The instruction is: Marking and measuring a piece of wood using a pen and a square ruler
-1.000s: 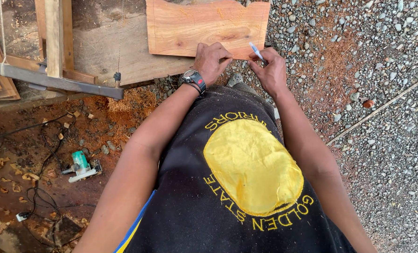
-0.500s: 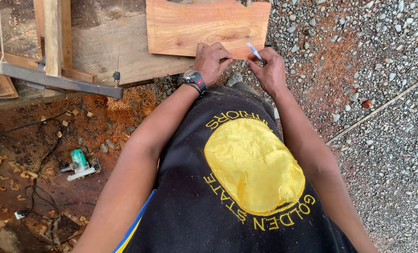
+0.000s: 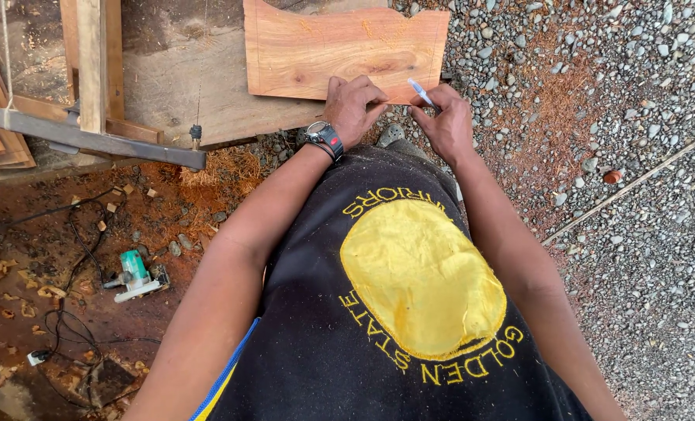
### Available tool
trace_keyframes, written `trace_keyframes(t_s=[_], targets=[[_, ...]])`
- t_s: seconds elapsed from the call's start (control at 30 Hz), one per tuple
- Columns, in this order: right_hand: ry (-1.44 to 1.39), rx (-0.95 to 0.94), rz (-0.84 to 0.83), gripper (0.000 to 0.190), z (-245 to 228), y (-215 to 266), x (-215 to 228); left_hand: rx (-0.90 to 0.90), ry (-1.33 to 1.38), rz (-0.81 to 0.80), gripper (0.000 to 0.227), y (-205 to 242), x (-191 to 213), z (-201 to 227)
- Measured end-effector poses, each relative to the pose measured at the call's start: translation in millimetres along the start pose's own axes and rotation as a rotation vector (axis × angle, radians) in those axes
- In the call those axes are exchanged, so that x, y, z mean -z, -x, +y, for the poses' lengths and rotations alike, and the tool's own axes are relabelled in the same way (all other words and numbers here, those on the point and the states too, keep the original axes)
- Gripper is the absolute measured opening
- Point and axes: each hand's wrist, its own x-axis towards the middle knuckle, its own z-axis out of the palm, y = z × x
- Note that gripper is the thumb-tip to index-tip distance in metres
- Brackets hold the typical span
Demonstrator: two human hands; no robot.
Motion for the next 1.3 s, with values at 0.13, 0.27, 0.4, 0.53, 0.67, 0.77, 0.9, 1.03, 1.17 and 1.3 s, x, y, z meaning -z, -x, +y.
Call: trace_keyframes(t_s=[0.13,0.27,0.4,0.53,0.67,0.77,0.9,1.03,1.17,1.3], targets=[[-0.004,-0.005,-0.006,0.007,-2,0,1,0.008,-0.012,-0.015,0.013,-1,0,0],[-0.025,0.02,0.004,0.009,-4,0,2,0.006,-0.013,-0.018,0.013,-1,0,1],[0.002,0.004,-0.011,0.011,-4,-1,3,-0.001,-0.029,-0.018,0.012,-2,1,0],[-0.008,0.012,-0.015,0.011,-2,0,4,0.002,-0.029,-0.025,0.015,-1,2,4],[-0.043,-0.011,-0.02,0.012,-1,-1,4,-0.005,-0.036,-0.017,0.013,-3,2,3],[-0.074,0.005,-0.022,0.011,1,-1,4,0.003,-0.039,-0.004,0.012,-1,1,4],[-0.142,-0.129,0.015,0.011,7,-16,12,0.031,0.019,0.029,0.008,-4,6,4],[-0.011,-0.349,0.122,0.04,0,-52,33,0.1,0.109,0.044,0.004,1,20,10],[-0.276,-0.557,0.058,0.061,5,-84,35,0.148,0.136,0.066,0.004,16,38,11],[-0.58,-0.505,-0.034,0.036,15,-76,30,0.246,0.163,0.083,0.012,33,63,12]])
